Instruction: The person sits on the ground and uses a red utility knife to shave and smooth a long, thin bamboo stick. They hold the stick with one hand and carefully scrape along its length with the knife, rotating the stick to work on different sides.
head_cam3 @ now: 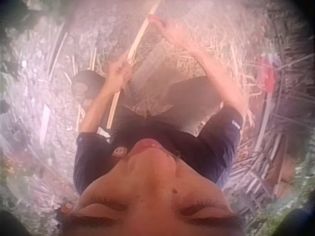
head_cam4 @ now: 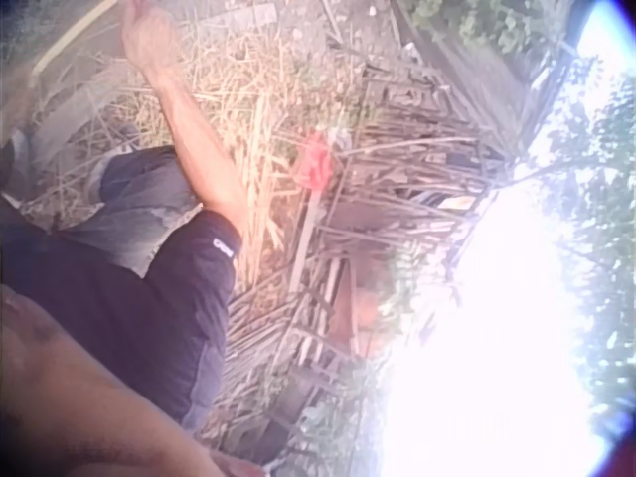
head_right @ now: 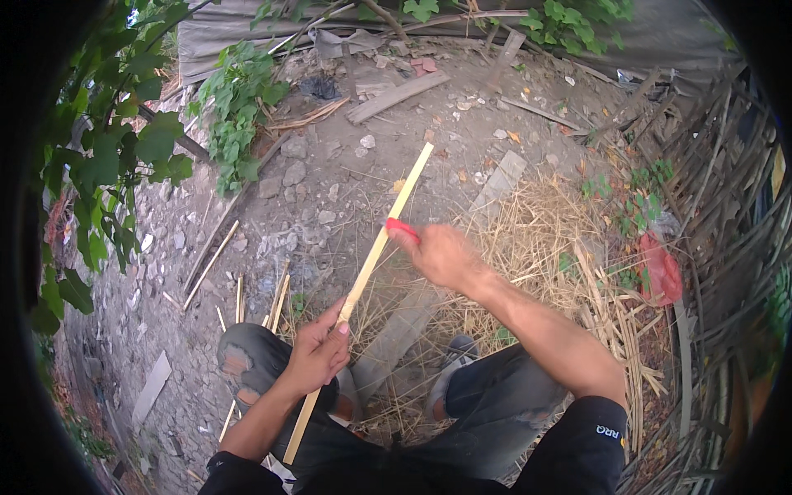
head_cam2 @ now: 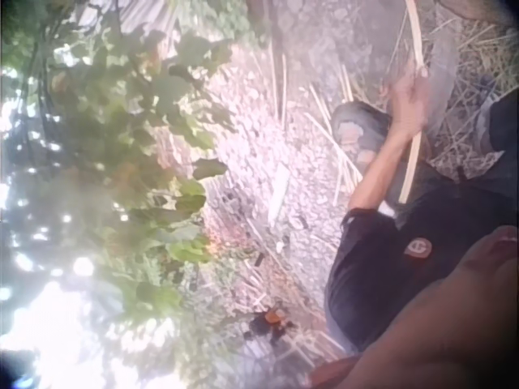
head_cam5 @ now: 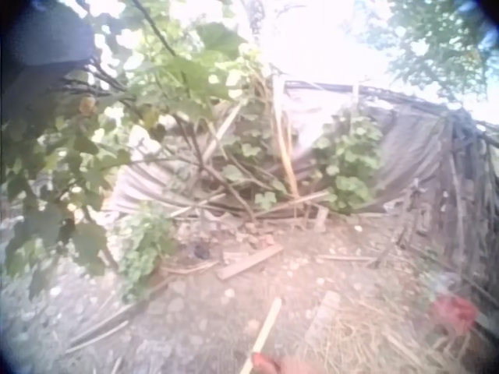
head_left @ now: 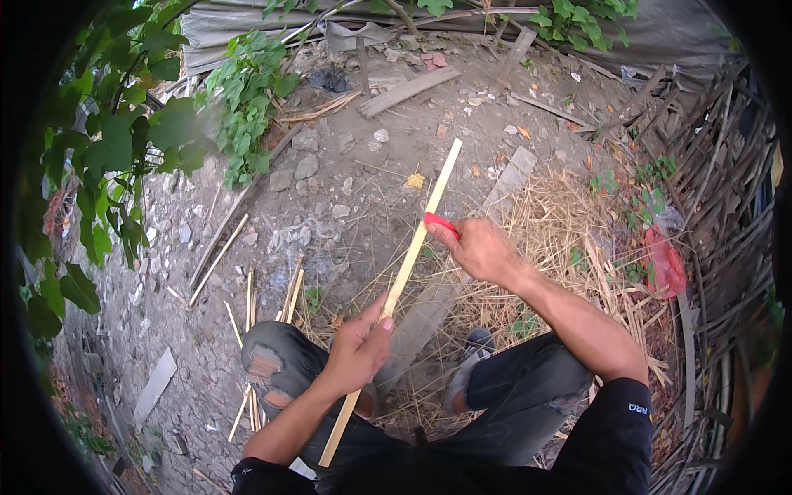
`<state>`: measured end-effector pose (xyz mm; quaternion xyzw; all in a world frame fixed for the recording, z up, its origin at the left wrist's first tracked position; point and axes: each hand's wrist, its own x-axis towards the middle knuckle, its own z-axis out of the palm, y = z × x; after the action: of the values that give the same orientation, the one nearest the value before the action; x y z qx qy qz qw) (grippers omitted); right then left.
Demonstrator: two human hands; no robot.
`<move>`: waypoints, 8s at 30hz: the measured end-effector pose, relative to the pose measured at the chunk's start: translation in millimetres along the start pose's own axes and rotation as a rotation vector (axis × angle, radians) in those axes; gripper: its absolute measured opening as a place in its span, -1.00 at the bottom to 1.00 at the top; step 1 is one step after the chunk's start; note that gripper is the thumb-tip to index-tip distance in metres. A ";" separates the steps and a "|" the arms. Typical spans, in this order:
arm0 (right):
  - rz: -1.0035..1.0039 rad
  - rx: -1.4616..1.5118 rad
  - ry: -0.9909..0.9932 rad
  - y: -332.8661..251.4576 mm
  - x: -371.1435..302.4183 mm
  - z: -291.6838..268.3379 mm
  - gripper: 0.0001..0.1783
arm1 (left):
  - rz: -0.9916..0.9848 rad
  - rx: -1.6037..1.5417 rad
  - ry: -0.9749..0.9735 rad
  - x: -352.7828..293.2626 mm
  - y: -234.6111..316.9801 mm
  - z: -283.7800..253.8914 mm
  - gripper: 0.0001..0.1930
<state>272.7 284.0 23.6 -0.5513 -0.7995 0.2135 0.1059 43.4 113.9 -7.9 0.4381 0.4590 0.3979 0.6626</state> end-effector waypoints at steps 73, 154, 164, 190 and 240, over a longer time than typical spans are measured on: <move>0.391 0.012 0.376 92.5 19.6 -42.5 -0.10 | 0.164 0.376 -0.161 -10.5 -18.9 -17.6 -0.42; -0.359 0.083 -0.098 -42.3 -39.9 20.9 -0.33 | 0.216 0.216 0.234 3.8 -13.2 -4.5 -0.43; -0.162 -0.065 -0.013 -30.9 -18.7 6.1 -0.22 | 0.161 0.230 0.221 9.5 -10.1 -7.3 -0.43; -0.187 0.290 0.276 23.7 -20.2 -55.5 -0.23 | 0.243 0.082 0.180 -4.8 -16.5 -10.1 -0.50; -0.272 -0.027 -0.151 -37.4 -40.6 10.2 -0.26 | -0.057 -0.607 -0.105 2.2 -7.9 -9.9 -0.52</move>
<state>252.3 232.8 34.3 -0.4217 -0.8753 0.2273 0.0657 35.5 115.7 -17.9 0.2271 0.2963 0.4749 0.7969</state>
